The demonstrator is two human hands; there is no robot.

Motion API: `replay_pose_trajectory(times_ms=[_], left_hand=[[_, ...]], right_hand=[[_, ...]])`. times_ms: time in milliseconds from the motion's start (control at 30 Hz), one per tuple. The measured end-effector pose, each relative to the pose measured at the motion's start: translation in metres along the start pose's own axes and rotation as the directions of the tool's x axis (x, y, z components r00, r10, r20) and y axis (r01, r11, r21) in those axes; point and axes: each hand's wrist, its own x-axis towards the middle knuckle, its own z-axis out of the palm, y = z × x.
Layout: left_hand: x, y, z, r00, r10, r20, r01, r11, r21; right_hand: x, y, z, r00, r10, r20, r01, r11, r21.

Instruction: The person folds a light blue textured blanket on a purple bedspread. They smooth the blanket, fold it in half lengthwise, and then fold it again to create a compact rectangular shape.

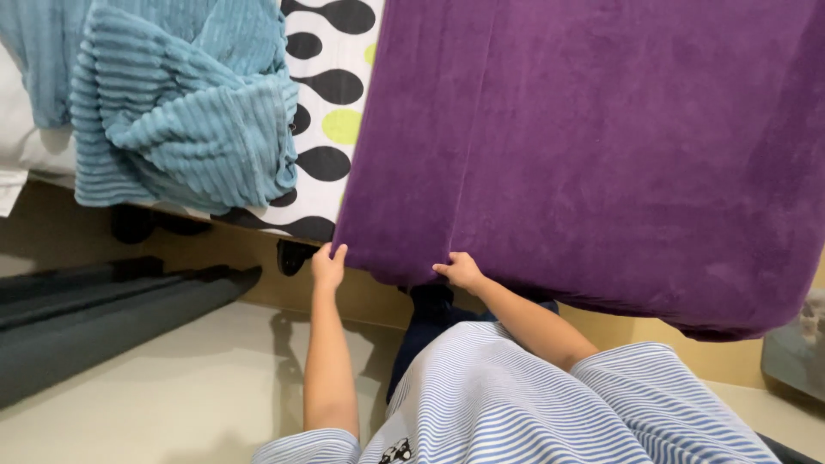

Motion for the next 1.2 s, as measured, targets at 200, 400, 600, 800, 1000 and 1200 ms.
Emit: replay_pose_trajectory(times_ms=[200, 400, 600, 800, 1000, 1200], left_hand=[[-0.002, 0.066, -0.004, 0.96, -0.275, -0.059, 0.281, 0.933, 0.226], [-0.006, 0.116, -0.011, 0.937, -0.333, -0.103, 0.341, 0.815, 0.469], [0.011, 0.138, 0.01, 0.973, -0.178, -0.146, 0.227, 0.849, 0.476], [0.028, 0.13, 0.029, 0.976, -0.163, -0.143, 0.206, 0.904, 0.376], [0.051, 0.127, 0.022, 0.975, -0.15, -0.165, 0.203, 0.907, 0.37], [0.056, 0.114, 0.023, 0.994, 0.011, -0.106, 0.012, 0.977, 0.213]], right_hand=[[-0.001, -0.02, -0.005, 0.996, 0.09, -0.029, -0.092, 0.993, -0.071], [-0.021, -0.07, -0.025, 0.97, 0.242, 0.021, -0.202, 0.849, -0.488], [-0.019, -0.086, -0.027, 0.974, -0.131, -0.184, -0.097, 0.493, -0.864], [-0.008, -0.116, -0.027, 0.775, -0.631, -0.039, 0.224, 0.333, -0.916], [-0.009, -0.125, -0.026, 0.838, -0.527, -0.142, 0.144, 0.463, -0.874], [0.021, -0.069, -0.007, 0.641, -0.44, -0.629, 0.111, 0.864, -0.492]])
